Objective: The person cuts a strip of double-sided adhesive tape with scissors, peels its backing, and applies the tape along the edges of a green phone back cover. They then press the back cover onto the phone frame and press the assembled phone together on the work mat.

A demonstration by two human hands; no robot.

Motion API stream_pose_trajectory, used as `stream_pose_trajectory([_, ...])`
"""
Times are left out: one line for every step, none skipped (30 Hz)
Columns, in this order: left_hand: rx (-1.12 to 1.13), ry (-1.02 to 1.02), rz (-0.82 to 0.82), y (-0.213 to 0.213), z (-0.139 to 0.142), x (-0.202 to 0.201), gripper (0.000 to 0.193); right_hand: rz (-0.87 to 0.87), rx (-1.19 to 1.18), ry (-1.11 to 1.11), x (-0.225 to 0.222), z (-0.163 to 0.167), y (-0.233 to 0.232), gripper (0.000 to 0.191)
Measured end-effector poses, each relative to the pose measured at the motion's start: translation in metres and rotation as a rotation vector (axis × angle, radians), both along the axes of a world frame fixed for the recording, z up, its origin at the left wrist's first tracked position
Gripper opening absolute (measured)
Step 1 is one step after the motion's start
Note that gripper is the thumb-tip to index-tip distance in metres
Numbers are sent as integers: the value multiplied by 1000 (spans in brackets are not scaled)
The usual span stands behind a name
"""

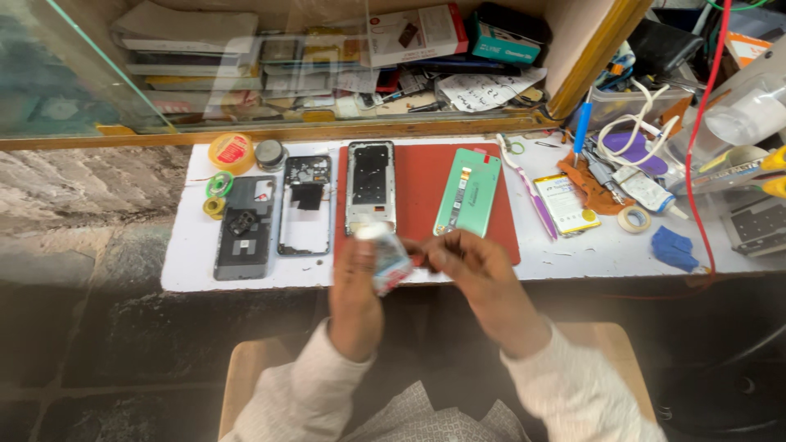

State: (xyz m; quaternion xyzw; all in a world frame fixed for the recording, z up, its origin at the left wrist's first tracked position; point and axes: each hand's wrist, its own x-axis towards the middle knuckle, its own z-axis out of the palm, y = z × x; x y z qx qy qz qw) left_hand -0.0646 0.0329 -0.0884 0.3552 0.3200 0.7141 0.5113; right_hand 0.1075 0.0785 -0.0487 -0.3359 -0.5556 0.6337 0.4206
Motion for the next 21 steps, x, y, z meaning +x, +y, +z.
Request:
stream_pose_trajectory([-22,-28,35,-3,4,-17,42,-7,126,-103,-11,8,13,15])
stream_pose_trajectory([-44,-58,70,-7,7,-33,43,-14,252,-206,-23,15,28,16])
stream_pose_trajectory([-66,-87,104,-9,11,-44,44,2,436,-260,-43,18,48,15])
stream_pose_trajectory([-70,-85,125,-9,13,-52,43,20,621,-313,-67,18,69,14])
stream_pose_trajectory([-75,-84,146,-8,15,-60,42,37,636,-425,-93,16,87,13])
stream_pose_trajectory([-80,-83,170,-9,16,-67,42,58,651,-537,-119,13,103,13])
stream_pose_trajectory([-82,-104,174,-10,16,-72,42,46,885,-548,-144,10,118,12])
stream_pose_trajectory([-81,-124,176,-7,17,-74,41,33,1120,-554,-165,6,131,13])
stream_pose_trajectory([-82,-145,179,-6,16,-76,40,44,1146,-612,-182,2,142,16])
stream_pose_trajectory([-81,-157,162,-4,15,-78,40,54,1171,-671,-196,-1,153,19])
stream_pose_trajectory([-82,-167,145,-3,14,-80,41,63,1195,-729,-208,-5,160,22])
stream_pose_trajectory([-83,-177,126,-2,13,-83,41,68,1218,-793,-216,-10,165,19])
stream_pose_trajectory([-82,-166,115,-1,11,-86,40,72,1240,-859,-224,-14,169,16])
stream_pose_trajectory([-81,-157,103,1,10,-88,40,77,1261,-928,-229,-17,171,13])
stream_pose_trajectory([-80,-148,90,2,8,-91,40,70,1272,-924,-233,-18,172,12])
stream_pose_trajectory([-91,-140,80,4,7,-93,39,62,1283,-921,-235,-18,173,11])
stream_pose_trajectory([-101,-131,69,6,6,-94,39,54,1295,-918,-237,-19,174,11])
stream_pose_trajectory([-113,-121,57,7,5,-95,39,43,1283,-929,-239,-20,174,11])
stream_pose_trajectory([-106,-124,52,8,5,-95,38,30,1271,-939,-240,-22,173,10])
stream_pose_trajectory([-98,-126,45,9,5,-95,37,15,1259,-951,-240,-21,172,10])
stream_pose_trajectory([-90,-128,38,10,5,-93,37,-8,1231,-948,-239,-19,170,13])
